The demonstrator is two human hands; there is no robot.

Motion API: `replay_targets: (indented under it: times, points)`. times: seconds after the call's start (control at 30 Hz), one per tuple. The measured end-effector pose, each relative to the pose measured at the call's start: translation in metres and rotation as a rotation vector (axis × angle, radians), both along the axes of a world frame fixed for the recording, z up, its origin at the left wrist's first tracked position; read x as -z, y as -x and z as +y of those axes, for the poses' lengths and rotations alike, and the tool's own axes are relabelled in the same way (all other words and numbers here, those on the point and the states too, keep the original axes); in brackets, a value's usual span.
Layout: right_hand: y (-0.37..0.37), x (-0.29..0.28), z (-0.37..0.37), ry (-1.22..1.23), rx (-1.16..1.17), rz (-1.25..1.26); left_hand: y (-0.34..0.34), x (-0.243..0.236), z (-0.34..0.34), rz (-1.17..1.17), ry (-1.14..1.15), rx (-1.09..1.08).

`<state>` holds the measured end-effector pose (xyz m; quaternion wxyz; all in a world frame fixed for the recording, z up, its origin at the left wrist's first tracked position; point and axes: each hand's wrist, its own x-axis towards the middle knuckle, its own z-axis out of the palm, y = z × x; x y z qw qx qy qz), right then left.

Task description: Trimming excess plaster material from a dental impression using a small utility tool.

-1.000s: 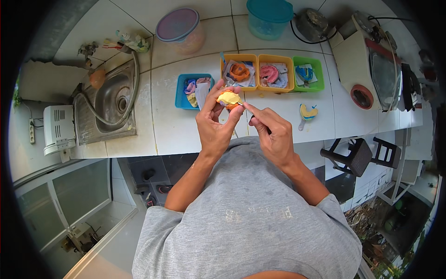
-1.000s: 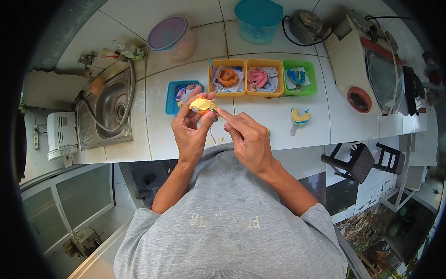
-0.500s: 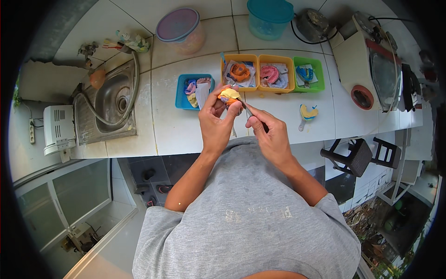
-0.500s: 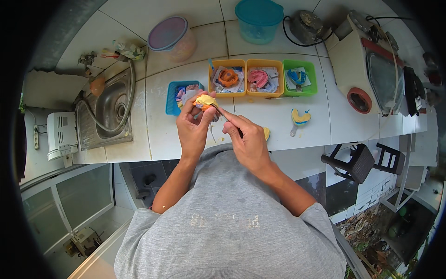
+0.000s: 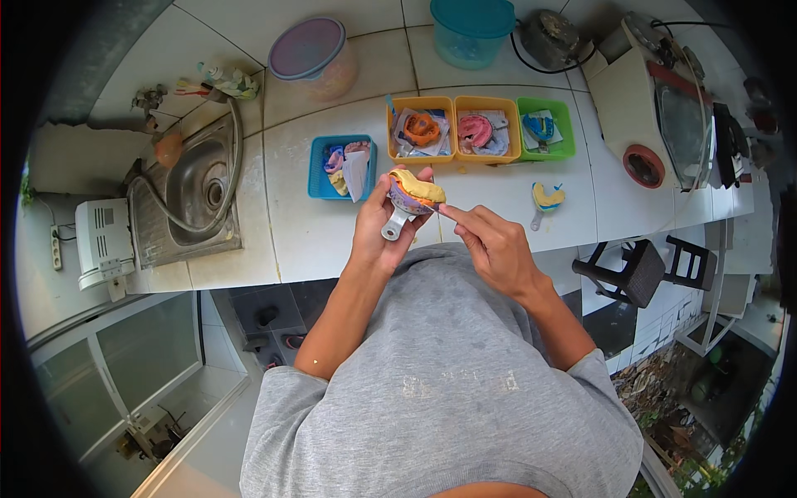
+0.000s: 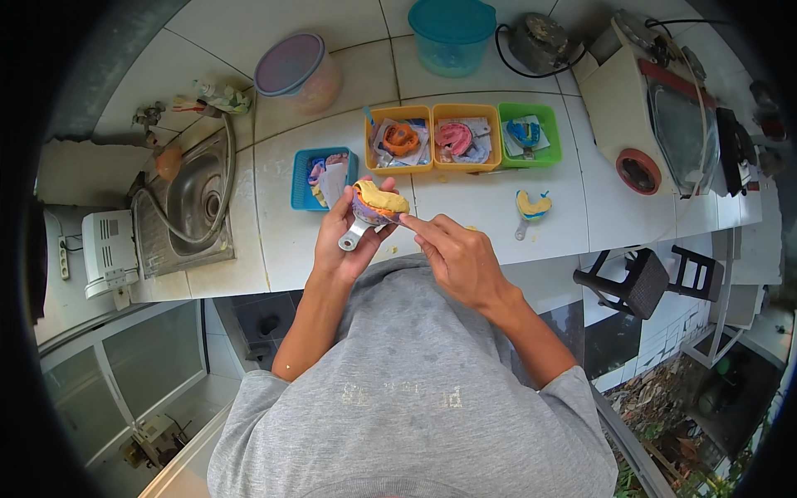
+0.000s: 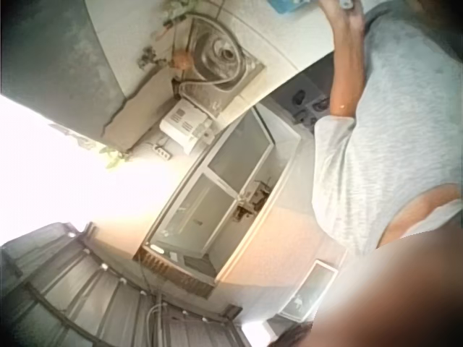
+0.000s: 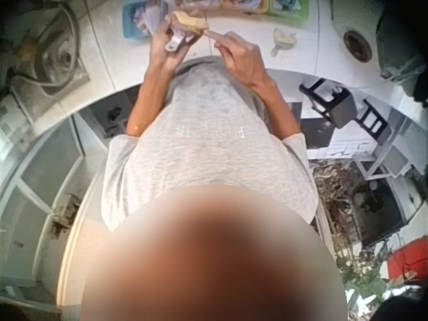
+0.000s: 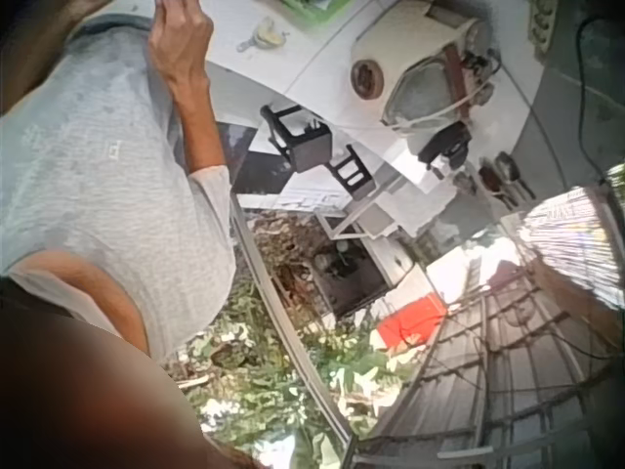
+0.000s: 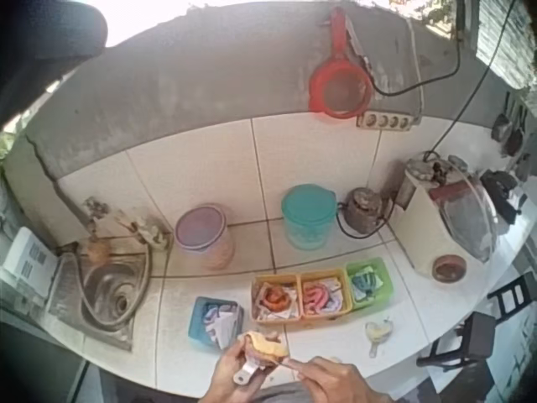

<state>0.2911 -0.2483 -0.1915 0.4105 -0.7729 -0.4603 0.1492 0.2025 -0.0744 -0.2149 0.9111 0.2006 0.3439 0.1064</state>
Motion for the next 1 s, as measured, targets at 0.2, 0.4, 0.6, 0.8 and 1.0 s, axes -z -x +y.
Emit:
replay_targets:
  times: [0.2,0.4,0.6,0.8,1.0]
  points:
    - [-0.01,-0.006,-0.002,0.044,-0.022,-0.09,0.004,0.001,0.0,-0.032,-0.014,0.018]
    - [-0.014,-0.009,-0.004,0.074,-0.052,-0.08,0.006,0.003,-0.003,-0.048,0.028,0.012]
    - [-0.01,-0.008,-0.002,0.089,-0.018,-0.13,0.006,0.005,-0.004,-0.099,0.046,-0.012]
    - [-0.017,-0.001,0.003,0.092,-0.011,-0.084,0.009,0.0,-0.01,-0.117,-0.099,0.04]
    - [0.005,0.004,0.006,-0.069,0.17,0.066,0.008,-0.011,-0.014,-0.199,0.003,0.033]
